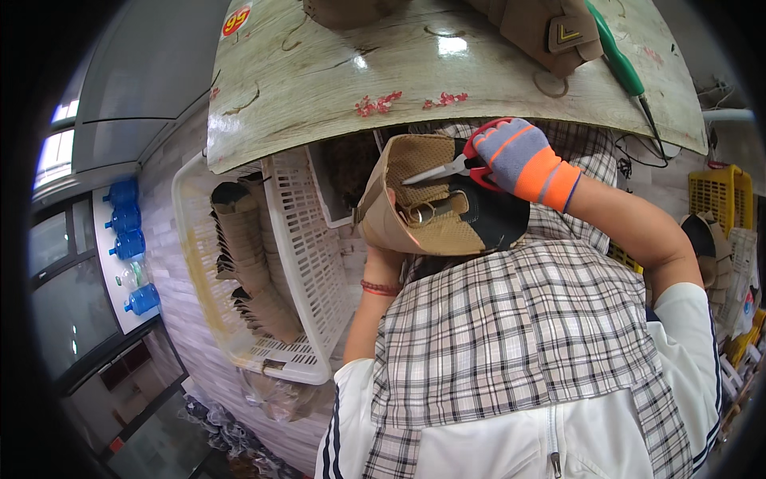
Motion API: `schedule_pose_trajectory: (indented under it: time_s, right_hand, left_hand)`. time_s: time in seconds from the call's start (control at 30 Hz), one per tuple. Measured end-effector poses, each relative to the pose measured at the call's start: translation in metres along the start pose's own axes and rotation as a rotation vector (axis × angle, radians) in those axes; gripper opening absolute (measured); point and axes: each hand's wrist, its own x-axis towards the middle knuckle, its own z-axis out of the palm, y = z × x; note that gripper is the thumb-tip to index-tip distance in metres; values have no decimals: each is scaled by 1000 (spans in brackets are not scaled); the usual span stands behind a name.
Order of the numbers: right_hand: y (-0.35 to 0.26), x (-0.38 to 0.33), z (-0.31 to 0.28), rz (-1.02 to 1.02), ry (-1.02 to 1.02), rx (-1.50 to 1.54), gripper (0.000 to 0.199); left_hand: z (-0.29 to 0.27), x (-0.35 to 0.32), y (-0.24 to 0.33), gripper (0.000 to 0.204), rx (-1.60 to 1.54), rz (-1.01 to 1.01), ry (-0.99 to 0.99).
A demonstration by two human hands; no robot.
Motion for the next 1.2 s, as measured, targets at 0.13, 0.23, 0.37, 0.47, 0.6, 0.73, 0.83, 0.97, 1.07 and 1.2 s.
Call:
schedule_pose_trajectory:
  time_s: [0.13,0.23,0.37,0.47,0.6,0.73,0.83,0.97,1.07,1.2]
  right_hand:
    - [-4,-20,10,119,-13,56,28]
    - [-17,-29,11,191,-121,58,27]
    - [-19,-37,22,225,-97,76,28]
    - [-19,-39,21,230,-137,47,31]
    - [-19,-38,20,201,-94,103,34]
    - [-17,-38,25,236,-144,118,33]
    - [-18,-37,19,238,-161,90,33]
    - [-6,-43,9,194,-121,341,32]
    - [0,-59,-9,214,-176,456,29]
    - [2,-63,-24,161,-457,378,36]
  left_hand:
    - [-1,-8,25,42,183,-254,5]
    - [-5,0,42,27,454,-510,-114]
    - [-48,-4,48,20,1356,180,-473]
    - [-54,-16,61,20,1216,-30,-134]
    - [-62,-15,53,21,956,-23,178]
    - [-27,-25,75,29,172,-651,120]
    - [-12,-30,83,23,-106,-836,25]
    - [-19,-27,78,29,-117,-834,-219]
    - [-18,-27,74,31,102,-751,-115]
    - [-29,-31,56,36,81,-675,-102]
